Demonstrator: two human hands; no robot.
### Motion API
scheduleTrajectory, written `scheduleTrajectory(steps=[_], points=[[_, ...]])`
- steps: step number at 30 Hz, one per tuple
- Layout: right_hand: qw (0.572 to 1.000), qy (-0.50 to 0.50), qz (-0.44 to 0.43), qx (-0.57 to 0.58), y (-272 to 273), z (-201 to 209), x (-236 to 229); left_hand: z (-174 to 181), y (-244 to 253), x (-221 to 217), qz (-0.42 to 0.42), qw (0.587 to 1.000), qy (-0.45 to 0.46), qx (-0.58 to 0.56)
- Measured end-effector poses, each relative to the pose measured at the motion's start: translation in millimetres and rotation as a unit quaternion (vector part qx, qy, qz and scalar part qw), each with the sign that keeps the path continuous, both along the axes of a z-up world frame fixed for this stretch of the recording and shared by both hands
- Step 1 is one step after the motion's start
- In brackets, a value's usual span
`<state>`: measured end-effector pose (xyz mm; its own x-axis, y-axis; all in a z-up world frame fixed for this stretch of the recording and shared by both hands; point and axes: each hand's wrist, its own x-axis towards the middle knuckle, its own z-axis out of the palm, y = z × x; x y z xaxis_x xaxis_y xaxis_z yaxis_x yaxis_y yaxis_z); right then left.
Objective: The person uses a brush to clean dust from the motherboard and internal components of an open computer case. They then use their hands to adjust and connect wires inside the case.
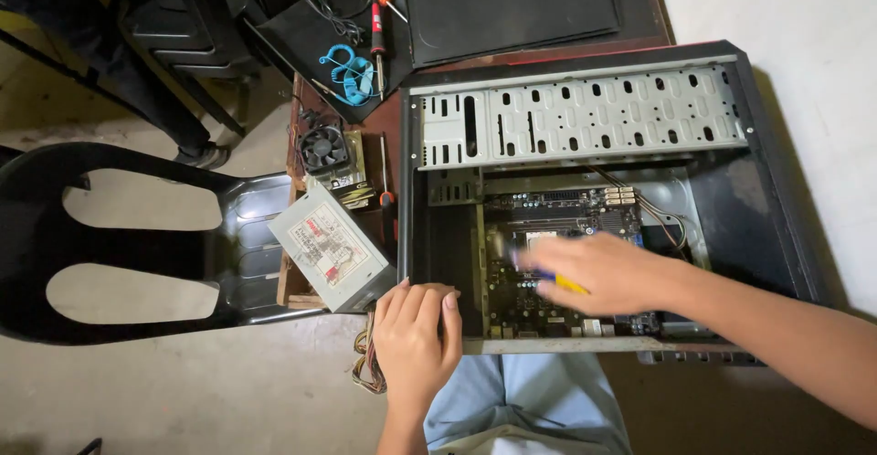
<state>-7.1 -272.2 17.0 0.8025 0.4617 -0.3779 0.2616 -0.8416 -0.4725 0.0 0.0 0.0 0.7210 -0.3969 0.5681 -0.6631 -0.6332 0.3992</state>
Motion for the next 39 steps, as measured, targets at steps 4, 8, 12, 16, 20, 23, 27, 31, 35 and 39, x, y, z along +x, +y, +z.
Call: scheduleTrajectory(steps=[4, 8, 12, 16, 20, 23, 27, 31, 35, 39], points=[[0.987, 0.146, 0.018, 0.057, 0, 10, 1, 3, 0, 0, -0.002, 1.0, -0.008, -0.002], [0.991, -0.006, -0.039, 0.124, -10, -7, 1, 22, 22, -15, -0.03, 0.996, 0.017, -0.083], [0.999, -0.048, -0.022, 0.015, -7, -16, 5, 31, 90, -17, 0.133, 0.961, -0.089, -0.225], [0.998, 0.014, 0.01, 0.063, -8, -19, -2, 10, 141, 98, 0.176, 0.951, -0.092, -0.238], [0.979, -0.109, -0.048, 0.168, -19, -38, -8, -82, 187, 191, 0.161, 0.957, 0.102, -0.219], [0.978, -0.094, -0.069, 0.175, -27, -44, -7, -115, 184, 234, 0.17, 0.944, 0.206, -0.191], [0.974, -0.077, -0.075, 0.2, -12, -9, 0, -168, 195, 275, 0.186, 0.898, 0.386, -0.099], [0.975, -0.078, -0.078, 0.191, -11, -8, 1, -189, 191, 282, 0.169, 0.895, 0.407, -0.066], [0.972, -0.064, -0.086, 0.208, -14, -21, 3, -202, 190, 297, 0.166, 0.89, 0.421, -0.056], [0.974, -0.056, -0.081, 0.205, -7, -13, 6, -212, 193, 305, 0.169, 0.89, 0.423, -0.03]])
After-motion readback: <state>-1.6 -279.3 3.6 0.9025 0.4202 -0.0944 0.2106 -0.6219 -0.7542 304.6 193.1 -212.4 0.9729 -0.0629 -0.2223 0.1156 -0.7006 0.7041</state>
